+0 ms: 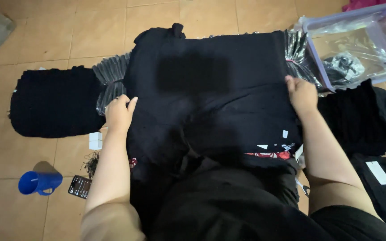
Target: The person uses scissors to trim loose threads and edges from a black garment, then folds it neatly and places it on a stack of similar folded items. The process is repeated for multiple garments.
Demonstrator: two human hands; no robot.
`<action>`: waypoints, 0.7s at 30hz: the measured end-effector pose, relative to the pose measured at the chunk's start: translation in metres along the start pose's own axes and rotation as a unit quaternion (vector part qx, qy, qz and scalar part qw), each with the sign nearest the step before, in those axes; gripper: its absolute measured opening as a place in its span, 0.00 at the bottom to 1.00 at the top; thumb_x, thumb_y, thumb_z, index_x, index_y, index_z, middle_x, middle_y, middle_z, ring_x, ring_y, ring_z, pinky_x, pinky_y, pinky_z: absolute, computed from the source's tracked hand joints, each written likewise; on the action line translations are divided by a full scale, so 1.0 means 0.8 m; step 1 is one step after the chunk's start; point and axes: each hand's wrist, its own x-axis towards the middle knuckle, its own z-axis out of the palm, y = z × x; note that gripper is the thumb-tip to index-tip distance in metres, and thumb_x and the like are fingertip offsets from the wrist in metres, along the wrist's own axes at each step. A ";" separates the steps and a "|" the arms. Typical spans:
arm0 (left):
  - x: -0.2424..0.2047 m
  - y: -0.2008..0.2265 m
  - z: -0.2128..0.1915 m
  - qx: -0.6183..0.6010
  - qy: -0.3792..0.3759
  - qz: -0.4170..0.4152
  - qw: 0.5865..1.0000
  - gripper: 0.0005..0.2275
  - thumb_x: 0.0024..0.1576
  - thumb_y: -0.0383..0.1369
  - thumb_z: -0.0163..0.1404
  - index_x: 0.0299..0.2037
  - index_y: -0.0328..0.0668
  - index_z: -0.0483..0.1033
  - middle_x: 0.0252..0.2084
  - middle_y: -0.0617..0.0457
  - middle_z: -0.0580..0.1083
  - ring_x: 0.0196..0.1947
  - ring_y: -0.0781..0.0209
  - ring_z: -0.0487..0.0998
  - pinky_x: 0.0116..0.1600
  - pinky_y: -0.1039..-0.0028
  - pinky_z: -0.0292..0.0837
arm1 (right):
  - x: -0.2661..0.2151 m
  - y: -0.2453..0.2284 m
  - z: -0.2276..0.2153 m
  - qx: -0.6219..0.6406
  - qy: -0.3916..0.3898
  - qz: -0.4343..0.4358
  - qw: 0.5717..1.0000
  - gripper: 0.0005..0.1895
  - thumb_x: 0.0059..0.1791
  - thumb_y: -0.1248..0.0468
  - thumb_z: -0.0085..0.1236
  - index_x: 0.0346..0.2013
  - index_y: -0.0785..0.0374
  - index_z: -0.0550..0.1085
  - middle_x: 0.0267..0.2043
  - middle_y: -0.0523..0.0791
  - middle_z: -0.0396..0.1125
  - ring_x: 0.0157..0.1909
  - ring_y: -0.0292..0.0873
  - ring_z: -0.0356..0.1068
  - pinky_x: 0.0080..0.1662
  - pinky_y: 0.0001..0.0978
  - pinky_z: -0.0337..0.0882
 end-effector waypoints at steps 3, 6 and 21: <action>0.006 -0.035 0.029 -0.065 0.089 -0.044 0.993 0.19 0.69 0.45 0.52 0.31 0.41 0.68 0.27 0.41 0.71 0.31 0.38 0.73 0.37 0.50 0.64 | 0.028 0.048 -0.004 -0.028 0.056 0.028 0.998 0.37 0.70 0.44 0.41 0.25 0.64 0.72 0.27 0.59 0.70 0.32 0.68 0.69 0.37 0.57 0.65; 0.015 -0.034 0.042 -0.052 0.085 -0.057 0.993 0.19 0.70 0.46 0.50 0.32 0.40 0.69 0.28 0.42 0.72 0.31 0.38 0.73 0.36 0.50 0.65 | 0.042 0.053 -0.008 -0.027 0.000 0.062 0.998 0.37 0.68 0.41 0.43 0.24 0.63 0.70 0.28 0.59 0.70 0.35 0.70 0.69 0.37 0.58 0.65; -0.017 0.099 -0.060 -0.080 -0.275 0.005 0.958 0.23 0.70 0.45 0.32 0.76 0.65 0.53 0.81 0.54 0.44 0.80 0.48 0.39 0.75 0.40 0.38 | -0.051 -0.093 -0.047 -0.027 -0.140 -0.132 0.981 0.36 0.59 0.52 0.45 0.77 0.67 0.53 0.77 0.67 0.43 0.74 0.79 0.44 0.66 0.75 0.55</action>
